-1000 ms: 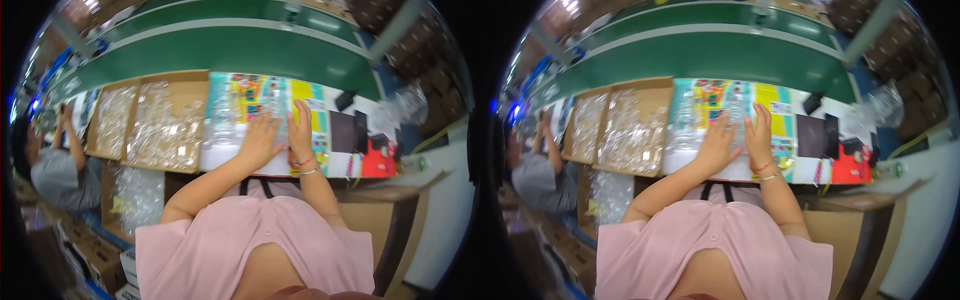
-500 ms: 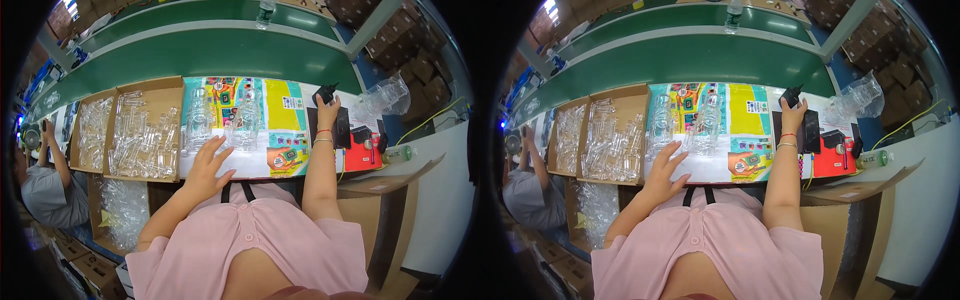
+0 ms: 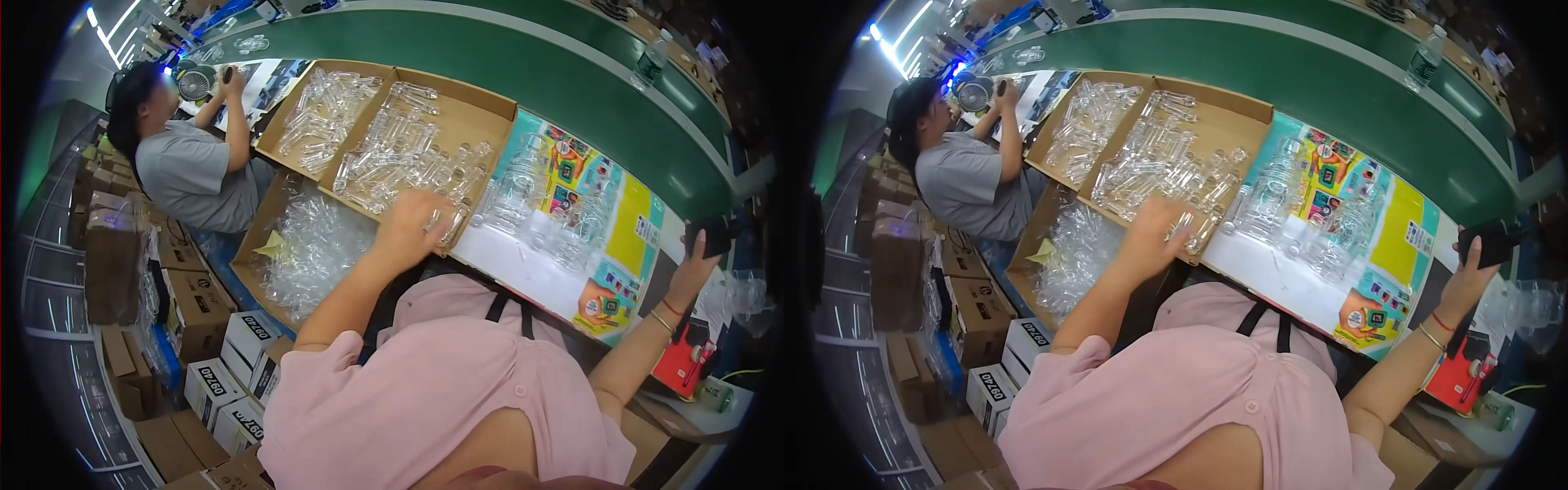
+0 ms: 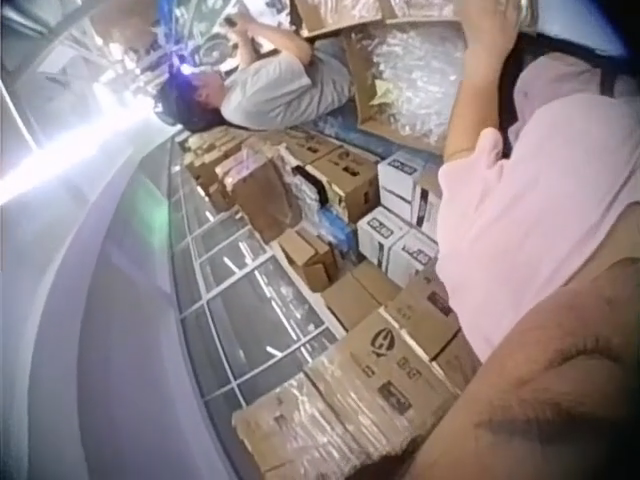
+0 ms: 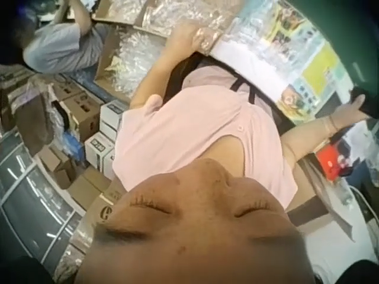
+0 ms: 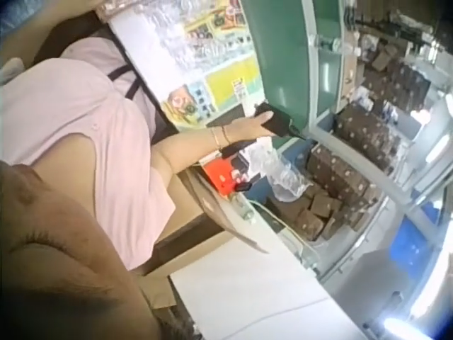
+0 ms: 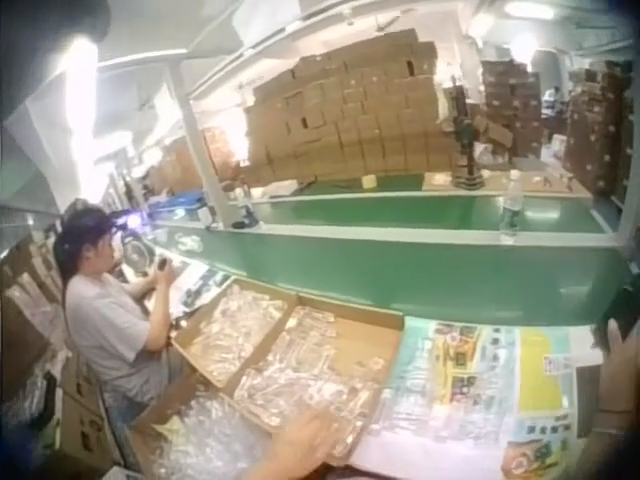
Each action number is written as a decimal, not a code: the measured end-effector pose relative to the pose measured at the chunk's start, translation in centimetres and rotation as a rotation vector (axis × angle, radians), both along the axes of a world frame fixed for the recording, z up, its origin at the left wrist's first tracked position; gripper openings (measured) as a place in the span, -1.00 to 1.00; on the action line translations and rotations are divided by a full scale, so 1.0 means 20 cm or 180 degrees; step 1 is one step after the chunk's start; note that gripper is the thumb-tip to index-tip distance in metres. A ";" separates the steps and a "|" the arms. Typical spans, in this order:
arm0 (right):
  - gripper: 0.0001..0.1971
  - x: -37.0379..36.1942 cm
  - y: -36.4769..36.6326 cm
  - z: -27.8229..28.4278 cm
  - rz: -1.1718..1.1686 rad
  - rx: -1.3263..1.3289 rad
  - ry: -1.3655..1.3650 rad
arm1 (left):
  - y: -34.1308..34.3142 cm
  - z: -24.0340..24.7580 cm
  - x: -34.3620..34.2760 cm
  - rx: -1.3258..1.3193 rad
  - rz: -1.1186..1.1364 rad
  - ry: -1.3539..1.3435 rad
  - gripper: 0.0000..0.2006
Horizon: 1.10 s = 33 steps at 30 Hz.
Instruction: Cleaning and inspecting glass water pipes at a factory assembly line workstation.
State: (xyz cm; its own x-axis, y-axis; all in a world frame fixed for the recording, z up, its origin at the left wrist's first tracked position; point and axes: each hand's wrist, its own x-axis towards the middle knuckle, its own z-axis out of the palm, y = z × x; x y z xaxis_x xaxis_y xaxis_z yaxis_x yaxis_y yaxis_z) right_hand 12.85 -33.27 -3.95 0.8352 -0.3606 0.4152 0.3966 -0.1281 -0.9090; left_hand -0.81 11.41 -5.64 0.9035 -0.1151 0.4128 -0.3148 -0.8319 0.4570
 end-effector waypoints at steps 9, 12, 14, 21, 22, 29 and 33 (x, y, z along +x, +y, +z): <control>-0.58 -0.17 0.28 0.09 0.1542 0.0025 -0.0019 | 0.51 -0.07 0.21 0.0841 0.1230 0.0168 -0.70; -0.55 -0.20 0.36 0.10 0.1467 0.0295 -0.0148 | 0.56 -0.10 0.27 0.1048 0.0948 0.0873 -0.71; -0.53 -0.21 0.31 0.08 0.1451 0.0362 -0.0146 | 0.56 -0.09 0.28 0.1142 0.0860 0.0610 -0.74; -0.48 -0.27 0.34 0.19 0.1690 0.0403 0.0194 | 0.26 0.05 0.24 -0.0798 0.0852 0.0045 -0.79; -0.46 -0.29 0.39 0.22 0.1604 0.0313 0.0158 | 0.20 0.06 0.23 -0.1304 0.0702 0.0297 -0.78; -0.47 -0.32 0.49 0.34 0.1570 0.0516 0.0238 | -0.26 0.21 0.16 -0.2486 -0.0468 0.0066 -0.73; -0.56 -0.32 0.54 0.41 0.1368 0.1310 -0.0150 | -0.41 0.24 0.12 -0.2517 -0.1021 -0.0189 -0.65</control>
State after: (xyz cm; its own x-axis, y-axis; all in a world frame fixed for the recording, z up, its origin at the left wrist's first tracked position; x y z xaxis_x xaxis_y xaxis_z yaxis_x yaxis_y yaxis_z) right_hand 6.47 -22.41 4.26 0.9260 -0.1334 0.3533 0.3760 0.4121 -0.8299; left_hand 1.56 3.30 -0.84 0.8508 -0.0199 0.5251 -0.5223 -0.1419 0.8409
